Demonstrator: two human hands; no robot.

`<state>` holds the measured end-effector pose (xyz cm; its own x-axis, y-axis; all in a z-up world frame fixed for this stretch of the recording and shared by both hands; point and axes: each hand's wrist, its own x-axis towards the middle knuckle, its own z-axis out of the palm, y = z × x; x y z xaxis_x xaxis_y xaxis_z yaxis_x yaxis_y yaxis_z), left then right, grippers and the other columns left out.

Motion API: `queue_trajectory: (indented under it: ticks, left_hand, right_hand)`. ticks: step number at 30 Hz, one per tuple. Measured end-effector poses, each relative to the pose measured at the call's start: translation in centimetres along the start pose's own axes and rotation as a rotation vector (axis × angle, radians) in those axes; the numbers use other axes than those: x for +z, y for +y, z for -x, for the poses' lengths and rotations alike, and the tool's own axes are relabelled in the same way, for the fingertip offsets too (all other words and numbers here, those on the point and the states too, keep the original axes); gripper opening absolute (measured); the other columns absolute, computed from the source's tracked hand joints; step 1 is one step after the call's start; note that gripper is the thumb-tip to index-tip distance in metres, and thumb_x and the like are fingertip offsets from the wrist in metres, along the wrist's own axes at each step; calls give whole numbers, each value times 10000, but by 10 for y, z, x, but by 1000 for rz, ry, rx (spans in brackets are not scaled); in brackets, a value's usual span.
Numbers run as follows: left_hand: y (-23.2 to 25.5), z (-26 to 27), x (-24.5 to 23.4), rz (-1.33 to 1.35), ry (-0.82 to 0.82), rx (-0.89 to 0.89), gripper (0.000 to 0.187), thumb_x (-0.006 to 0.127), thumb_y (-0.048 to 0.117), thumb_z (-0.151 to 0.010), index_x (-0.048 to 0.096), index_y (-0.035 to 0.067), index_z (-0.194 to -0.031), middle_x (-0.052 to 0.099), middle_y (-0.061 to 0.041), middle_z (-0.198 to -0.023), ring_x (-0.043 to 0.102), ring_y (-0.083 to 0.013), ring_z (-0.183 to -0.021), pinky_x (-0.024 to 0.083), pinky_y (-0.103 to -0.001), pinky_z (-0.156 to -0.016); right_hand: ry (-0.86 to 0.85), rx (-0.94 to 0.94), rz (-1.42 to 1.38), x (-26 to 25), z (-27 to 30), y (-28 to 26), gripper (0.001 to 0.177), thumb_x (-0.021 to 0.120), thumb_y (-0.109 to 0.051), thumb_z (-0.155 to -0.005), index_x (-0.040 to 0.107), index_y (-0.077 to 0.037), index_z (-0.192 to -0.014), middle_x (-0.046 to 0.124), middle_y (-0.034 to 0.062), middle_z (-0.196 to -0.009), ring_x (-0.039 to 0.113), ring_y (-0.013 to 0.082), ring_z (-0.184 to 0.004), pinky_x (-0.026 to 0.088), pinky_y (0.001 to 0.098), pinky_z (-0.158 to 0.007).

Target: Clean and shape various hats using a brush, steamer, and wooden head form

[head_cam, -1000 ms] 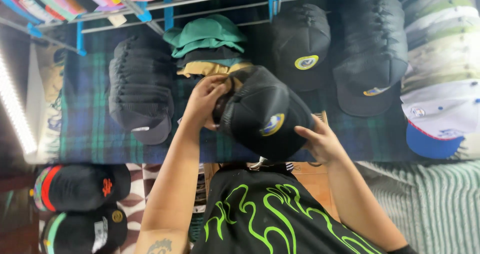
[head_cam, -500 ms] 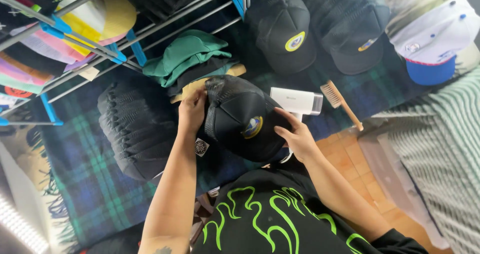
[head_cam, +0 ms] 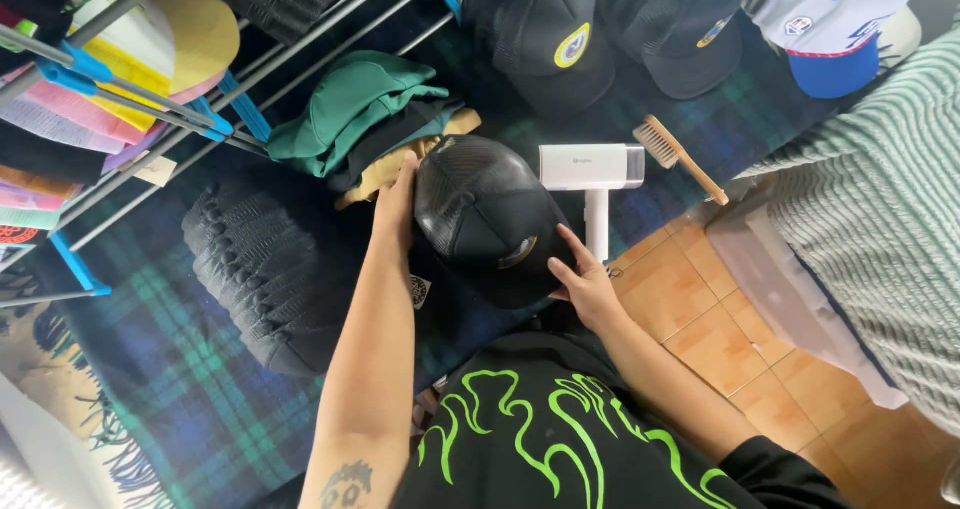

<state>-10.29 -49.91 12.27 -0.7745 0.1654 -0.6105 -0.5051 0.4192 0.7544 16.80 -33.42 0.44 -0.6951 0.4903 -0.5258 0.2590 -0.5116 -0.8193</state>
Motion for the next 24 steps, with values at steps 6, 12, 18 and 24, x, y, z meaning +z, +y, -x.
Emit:
queue_trajectory:
  ticks: [6, 12, 18, 24]
  left_hand:
    - [1, 69, -6, 316, 50, 287, 467, 490, 437, -1052, 714, 90, -1270, 674, -161, -1325, 585, -274, -1316, 449, -401, -1133]
    - [-30, 71, -25, 310, 182, 531, 454, 494, 363, -1075, 619, 20, -1344, 636, -212, -1348, 547, -343, -1343, 454, -458, -1126]
    - [-51, 61, 33, 326, 271, 691, 448, 499, 205, -1079, 509, -64, -1437, 474, -324, -1455, 401, -437, -1426, 340, -539, -1199]
    - [-66, 64, 64, 183, 524, 837, 425, 402, 225, -1108, 486, 43, -1483, 452, -197, -1515, 460, -355, -1415, 368, -460, -1174]
  right_hand:
    - [39, 4, 157, 1, 19, 6, 709, 653, -62, -978, 382, -265, -1601, 604, 214, -1392, 700, 286, -1060, 669, 448, -777]
    - [144, -519, 441, 50, 22, -120, 511, 724, -130, -953, 582, -74, -1441, 613, 189, -1379, 590, 286, -1270, 516, 436, -1038]
    - [-91, -625, 590, 98, -30, -134, 498, 719, -339, -983, 606, -220, -1452, 569, 54, -1489, 492, 274, -1420, 414, 512, -1139]
    - [-71, -875, 752, 102, -46, -107, 532, 582, -347, -1014, 541, -147, -1505, 511, 128, -1545, 478, 345, -1421, 412, 493, -1155]
